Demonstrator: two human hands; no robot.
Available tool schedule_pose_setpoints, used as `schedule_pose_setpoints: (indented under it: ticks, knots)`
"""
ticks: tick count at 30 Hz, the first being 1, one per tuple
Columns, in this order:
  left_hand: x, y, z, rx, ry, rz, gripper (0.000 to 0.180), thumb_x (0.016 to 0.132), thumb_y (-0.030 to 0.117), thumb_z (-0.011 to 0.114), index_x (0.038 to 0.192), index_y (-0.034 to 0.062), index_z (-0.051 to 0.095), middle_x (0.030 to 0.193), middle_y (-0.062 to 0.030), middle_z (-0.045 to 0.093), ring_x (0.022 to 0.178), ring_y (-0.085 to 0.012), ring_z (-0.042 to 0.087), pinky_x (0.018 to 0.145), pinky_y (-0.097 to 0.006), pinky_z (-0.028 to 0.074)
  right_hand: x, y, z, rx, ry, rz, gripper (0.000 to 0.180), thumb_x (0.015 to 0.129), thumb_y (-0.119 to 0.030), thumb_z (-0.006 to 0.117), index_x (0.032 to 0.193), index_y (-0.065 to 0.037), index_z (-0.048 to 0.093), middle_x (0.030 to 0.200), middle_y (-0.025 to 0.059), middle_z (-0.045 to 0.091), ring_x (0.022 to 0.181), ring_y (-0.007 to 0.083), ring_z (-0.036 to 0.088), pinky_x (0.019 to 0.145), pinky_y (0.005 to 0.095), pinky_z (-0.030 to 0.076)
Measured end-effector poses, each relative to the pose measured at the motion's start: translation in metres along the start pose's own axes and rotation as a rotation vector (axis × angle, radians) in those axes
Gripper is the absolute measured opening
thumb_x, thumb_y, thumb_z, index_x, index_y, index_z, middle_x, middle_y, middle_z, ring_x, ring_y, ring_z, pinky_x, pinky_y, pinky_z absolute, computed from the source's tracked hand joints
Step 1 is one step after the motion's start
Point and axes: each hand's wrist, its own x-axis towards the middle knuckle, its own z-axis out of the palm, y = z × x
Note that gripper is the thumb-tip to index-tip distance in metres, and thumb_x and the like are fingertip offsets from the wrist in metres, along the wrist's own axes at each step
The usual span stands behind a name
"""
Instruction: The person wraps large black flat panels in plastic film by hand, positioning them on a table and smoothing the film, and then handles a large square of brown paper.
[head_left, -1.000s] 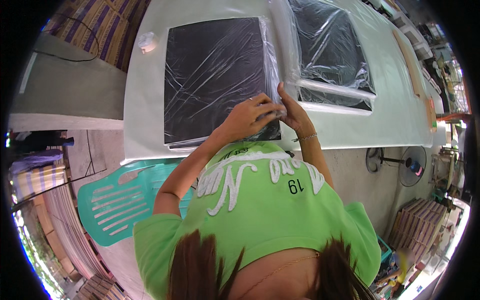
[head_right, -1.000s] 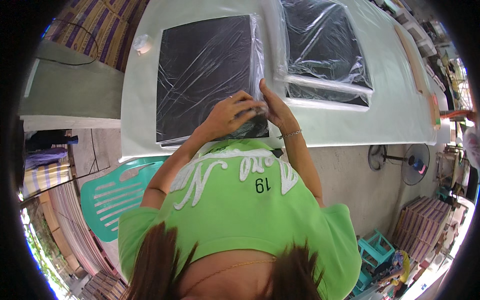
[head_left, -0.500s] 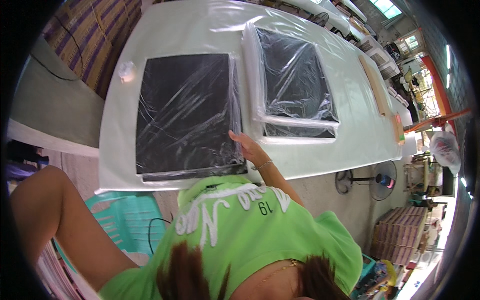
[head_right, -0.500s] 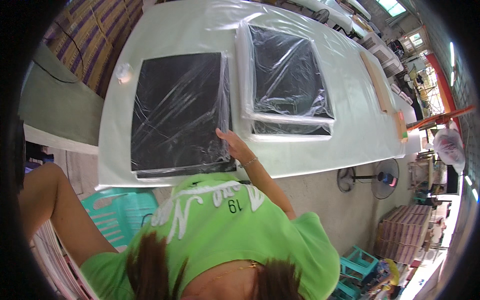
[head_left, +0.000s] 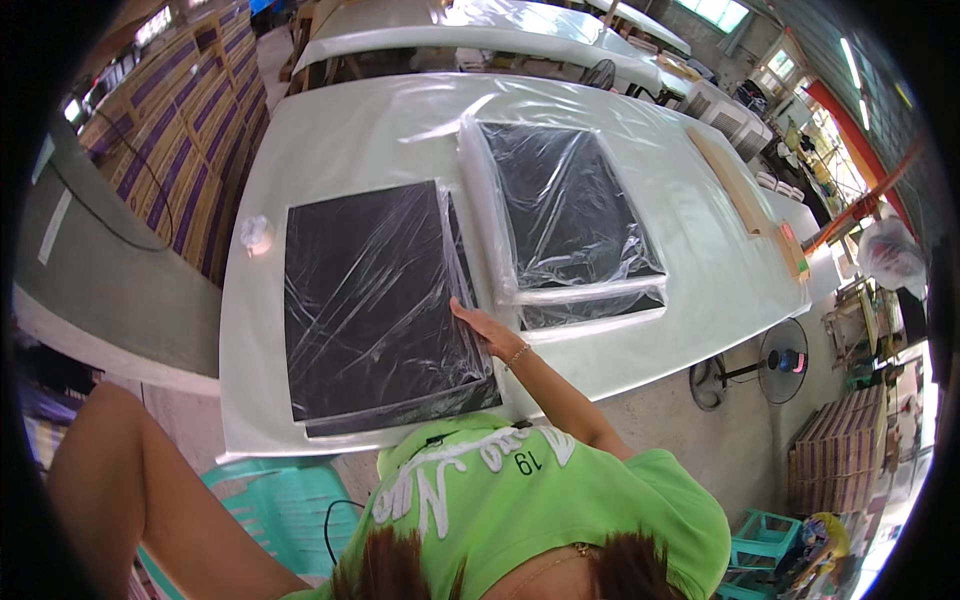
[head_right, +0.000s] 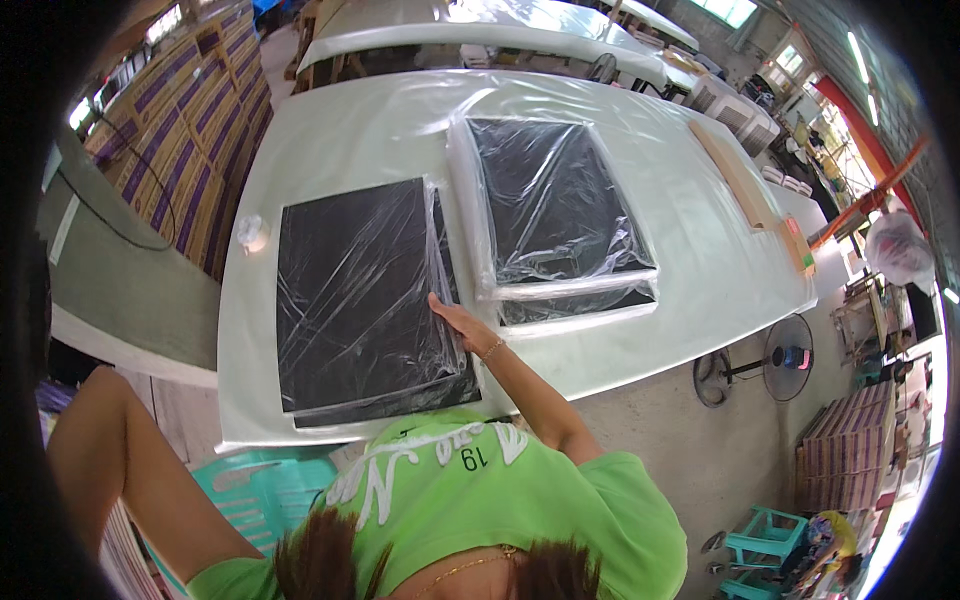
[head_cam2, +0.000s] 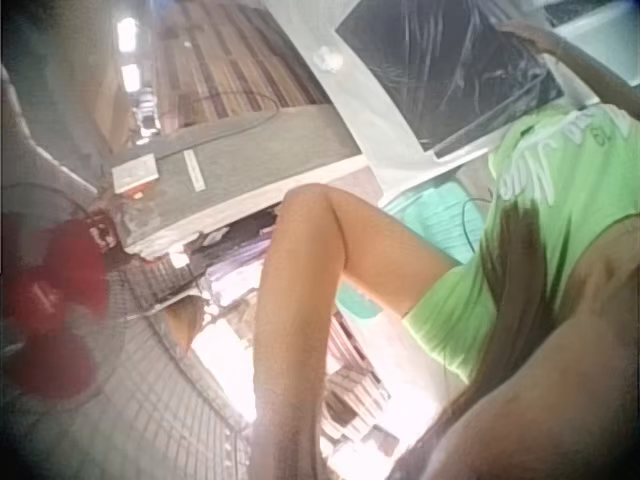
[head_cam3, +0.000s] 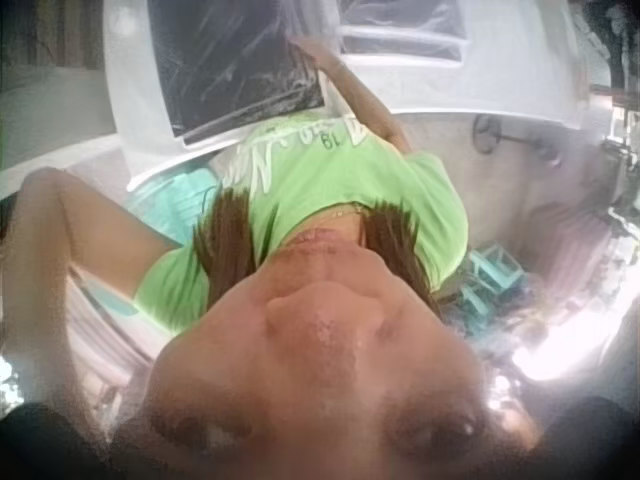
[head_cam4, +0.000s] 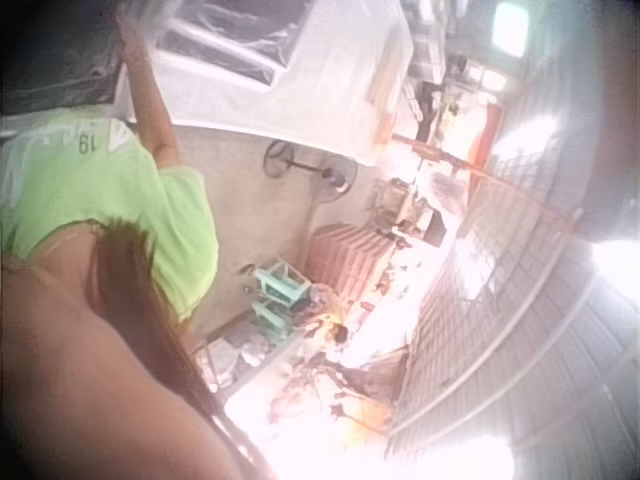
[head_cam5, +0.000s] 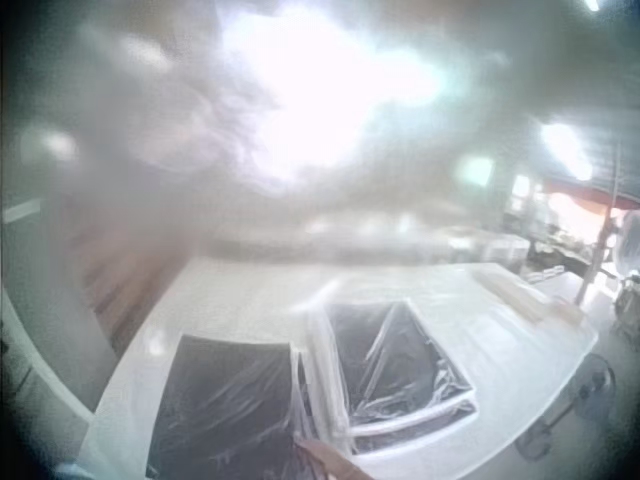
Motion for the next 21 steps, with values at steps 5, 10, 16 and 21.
schedule_pose_setpoints:
  ticks: [5, 10, 16, 21]
  knots:
    - [-0.024, -0.018, 0.012, -0.031, 0.056, -0.002, 0.053, 0.09, 0.038, 0.052, 0.127, 0.0013, 0.043, 0.13, -0.0136, 0.044, 0.117, -0.025, 0.043, 0.097, -0.034, 0.035, 0.018, -0.025, -0.014, -0.035, 0.107, -0.052, 0.05, 0.078, -0.046, 0.071, 0.1, -0.003, 0.061, 0.091, 0.0084, 0.068, 0.079, 0.0168, 0.067, 0.069, 0.0323, 0.056]
    - [-0.027, -0.013, 0.008, 0.021, 0.048, -0.019, 0.058, 0.09, 0.041, 0.052, 0.13, 0.001, 0.04, 0.133, -0.0145, 0.041, 0.121, -0.0254, 0.04, 0.1, -0.035, 0.032, 0.043, -0.052, -0.01, -0.193, 0.128, -0.037, 0.039, 0.079, -0.035, 0.074, 0.096, -0.004, 0.058, 0.089, 0.0075, 0.065, 0.076, 0.016, 0.065, 0.065, 0.0341, 0.055]
    - [-0.027, -0.014, 0.002, 0.032, 0.059, 0.0, 0.064, 0.09, 0.045, 0.051, 0.134, 0.0006, 0.037, 0.137, -0.0155, 0.038, 0.125, -0.0259, 0.036, 0.103, -0.035, 0.029, 0.026, -0.072, 0.022, -0.149, 0.283, -0.284, 0.043, 0.078, -0.028, 0.075, 0.107, -0.004, 0.054, 0.097, 0.0078, 0.063, 0.078, 0.0163, 0.064, 0.068, 0.0329, 0.054]
    - [-0.044, -0.022, -0.013, 0.125, 0.125, -0.06, 0.068, 0.09, 0.048, 0.05, 0.137, 0.0002, 0.034, 0.14, -0.0164, 0.035, 0.129, -0.0263, 0.033, 0.106, -0.035, 0.026, -0.009, -0.077, 0.041, -0.151, 0.217, -0.455, 0.053, 0.08, -0.027, 0.074, 0.12, -0.002, 0.051, 0.107, 0.0077, 0.06, 0.095, 0.0157, 0.059, 0.085, 0.0301, 0.047]
